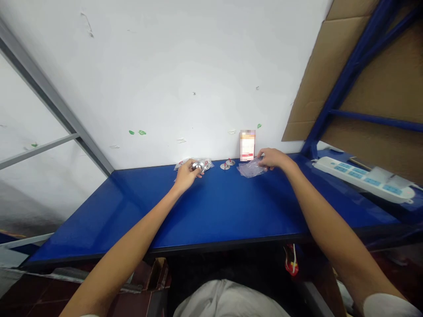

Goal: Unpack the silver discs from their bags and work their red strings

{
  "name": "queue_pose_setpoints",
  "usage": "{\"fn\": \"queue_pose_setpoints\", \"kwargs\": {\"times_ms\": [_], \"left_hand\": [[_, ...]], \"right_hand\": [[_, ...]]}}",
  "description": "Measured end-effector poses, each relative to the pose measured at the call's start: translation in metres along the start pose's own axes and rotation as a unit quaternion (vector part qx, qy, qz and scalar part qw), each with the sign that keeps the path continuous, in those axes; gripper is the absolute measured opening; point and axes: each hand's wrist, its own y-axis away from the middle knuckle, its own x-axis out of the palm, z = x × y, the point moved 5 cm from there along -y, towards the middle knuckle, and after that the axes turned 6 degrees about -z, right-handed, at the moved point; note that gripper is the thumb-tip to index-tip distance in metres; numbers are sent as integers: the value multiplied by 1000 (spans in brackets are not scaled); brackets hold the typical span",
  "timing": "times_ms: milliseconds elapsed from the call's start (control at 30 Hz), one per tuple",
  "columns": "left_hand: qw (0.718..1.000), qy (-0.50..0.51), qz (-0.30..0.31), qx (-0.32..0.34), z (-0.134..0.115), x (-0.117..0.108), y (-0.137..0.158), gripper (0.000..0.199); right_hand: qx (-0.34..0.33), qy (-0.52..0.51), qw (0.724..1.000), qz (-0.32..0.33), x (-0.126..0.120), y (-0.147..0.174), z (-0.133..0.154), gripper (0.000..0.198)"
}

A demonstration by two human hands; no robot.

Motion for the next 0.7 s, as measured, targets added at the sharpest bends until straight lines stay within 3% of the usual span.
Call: {"fn": "queue_pose_setpoints", "kwargs": {"times_ms": [133,233,333,467,600,700], "left_hand": [[1000,-6,6,-2,4,2,0,24],[1000,-9,-4,6,1,0,-1,24],[998,0,-58,28,-10,-12,-6,22],[981,31,-179,71,-31,-46,-15,20],[947,49,-296,119,-51,-85,-18,22],[923,57,-354,142,-64,-109,-18,23]], "right_hand": [[-13,16,999,-29,-10,-1,-6,54],[-67,-96,991,-56,-14,0,3,46],[-136,-245,958,-65,-9,2,33,36],[-147,-405,902,-29,26,4,110,28],[-132,-487,861,70,71,3,221,33],[-168,-529,817,157,93,0,304,30]]}}
